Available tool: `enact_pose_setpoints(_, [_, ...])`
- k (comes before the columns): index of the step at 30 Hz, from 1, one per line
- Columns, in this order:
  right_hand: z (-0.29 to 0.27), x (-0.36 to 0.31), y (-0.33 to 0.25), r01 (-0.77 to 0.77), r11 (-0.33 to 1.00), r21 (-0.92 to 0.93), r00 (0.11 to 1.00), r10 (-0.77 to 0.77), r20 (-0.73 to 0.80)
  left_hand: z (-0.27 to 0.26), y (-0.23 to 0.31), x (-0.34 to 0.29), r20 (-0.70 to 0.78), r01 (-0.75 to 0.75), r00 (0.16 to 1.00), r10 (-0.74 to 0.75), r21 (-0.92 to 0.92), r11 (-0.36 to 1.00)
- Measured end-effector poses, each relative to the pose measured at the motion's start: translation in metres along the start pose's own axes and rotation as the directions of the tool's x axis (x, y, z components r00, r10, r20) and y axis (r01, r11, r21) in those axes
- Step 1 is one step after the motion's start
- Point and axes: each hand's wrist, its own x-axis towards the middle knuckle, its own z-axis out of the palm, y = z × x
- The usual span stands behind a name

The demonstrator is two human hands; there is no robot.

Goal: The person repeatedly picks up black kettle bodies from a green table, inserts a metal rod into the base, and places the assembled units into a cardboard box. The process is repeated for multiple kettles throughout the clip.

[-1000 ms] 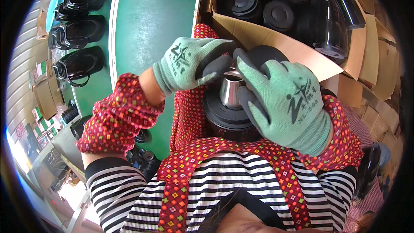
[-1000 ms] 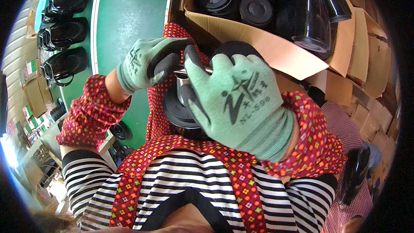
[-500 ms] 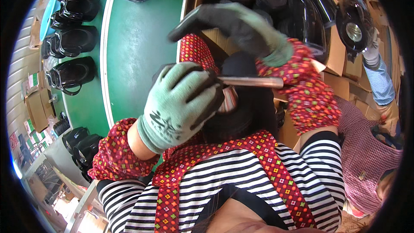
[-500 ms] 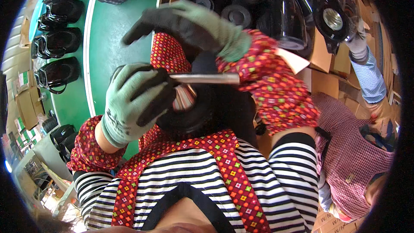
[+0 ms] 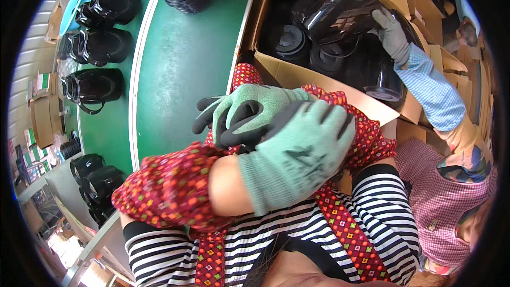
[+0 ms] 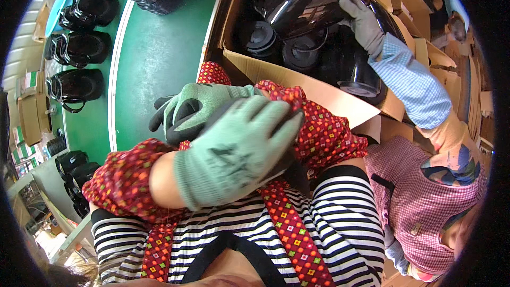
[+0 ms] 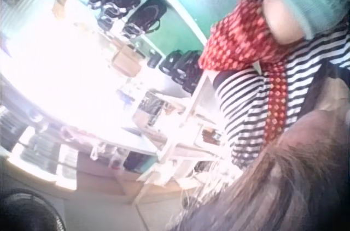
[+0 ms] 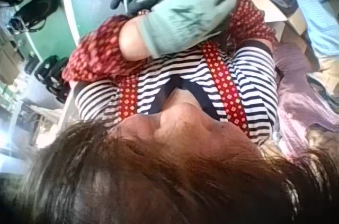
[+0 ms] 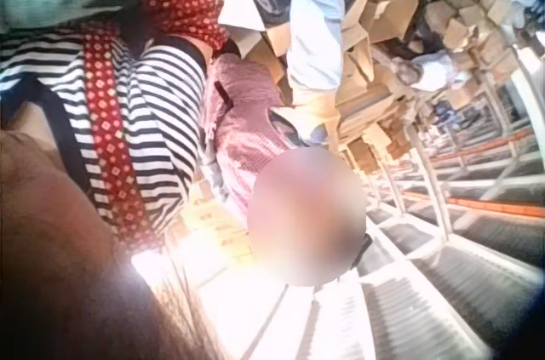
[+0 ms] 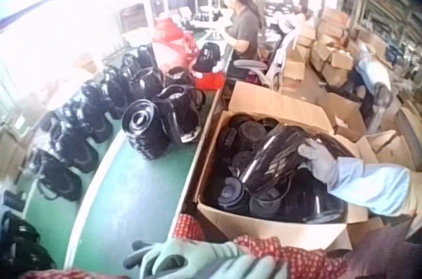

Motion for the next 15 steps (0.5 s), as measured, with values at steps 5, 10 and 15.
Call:
enact_pose_setpoints(5, [-0.131,-0.126,-0.058,-0.186,0.98,-0.064,0.789,0.11,-0.605,0.035,0.016,0.018,0.098,-0.062,0.993,0.063,-0.019,0.998])
enact_pose_setpoints(10, [-0.096,-0.078,-0.038,-0.037,0.942,-0.334,0.893,-0.119,-0.434,0.041,0.018,0.004,-0.045,-0.034,0.999,0.028,-0.151,0.988])
enact_pose_setpoints(15, [0.064,-0.001,0.044,0.703,0.517,-0.489,0.691,-0.66,0.296,0.031,0.004,-0.003,-0.166,-0.257,0.964,0.207,-0.379,0.889])
